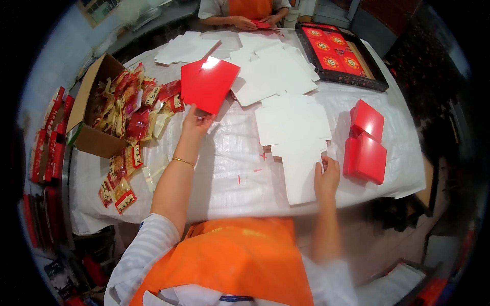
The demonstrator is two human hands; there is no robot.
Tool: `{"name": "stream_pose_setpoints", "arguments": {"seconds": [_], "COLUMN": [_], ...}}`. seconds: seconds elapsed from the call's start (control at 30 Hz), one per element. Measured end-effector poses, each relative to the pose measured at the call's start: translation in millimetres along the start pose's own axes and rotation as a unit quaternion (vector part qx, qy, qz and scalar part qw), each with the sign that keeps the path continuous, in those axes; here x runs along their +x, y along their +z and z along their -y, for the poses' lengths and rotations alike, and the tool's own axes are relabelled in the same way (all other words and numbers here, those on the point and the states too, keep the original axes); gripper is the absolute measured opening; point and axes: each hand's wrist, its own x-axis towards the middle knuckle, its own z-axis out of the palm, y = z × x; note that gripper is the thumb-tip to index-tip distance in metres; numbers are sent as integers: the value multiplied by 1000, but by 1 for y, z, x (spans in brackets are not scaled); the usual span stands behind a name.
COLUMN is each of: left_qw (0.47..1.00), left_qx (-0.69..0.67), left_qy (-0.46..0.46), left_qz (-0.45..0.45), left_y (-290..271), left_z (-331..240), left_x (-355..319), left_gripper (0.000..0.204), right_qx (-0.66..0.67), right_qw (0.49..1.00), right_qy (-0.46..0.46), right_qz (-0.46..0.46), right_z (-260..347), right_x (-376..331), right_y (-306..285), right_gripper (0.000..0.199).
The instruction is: The person assembles small red cardboard boxes by hand. They fold the flat white cardboard pieces along pre-scored lines, tuck the flaps into slots to form the box shape, and then place the finished boxes on the table. The process is repeated for multiple units.
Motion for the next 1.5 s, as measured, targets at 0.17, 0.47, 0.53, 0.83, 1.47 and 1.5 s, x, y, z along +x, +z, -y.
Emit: {"name": "stream_pose_setpoints", "arguments": {"seconds": [0.17,0.47,0.53,0.83,1.47,1.5], "left_qw": [952,954,973,974,875,872], "left_qx": [275,284,207,153,382,388], "left_qy": [132,86,98,127,-195,-192], "left_qz": [-22,-38,3,112,224,227], "left_y": [7,28,31,18,-5,-3], "left_z": [27,-7,-5,-79,173,174], "left_x": [7,13,8,37,-208,-209], "left_gripper": [46,40,38,22,40,40], "right_qx": [-18,-5,-8,-37,-48,-43], "right_qw": [1000,1000,999,998,998,998], "right_qy": [7,-12,-16,-29,-34,-32], "right_qz": [2,-21,-26,-41,-20,-22], "right_z": [4,6,7,0,14,14], "right_x": [-2,-4,-5,-6,4,4], "right_y": [-4,1,-3,2,-10,-9], "right_gripper": [26,24,24,29,23,23]}}
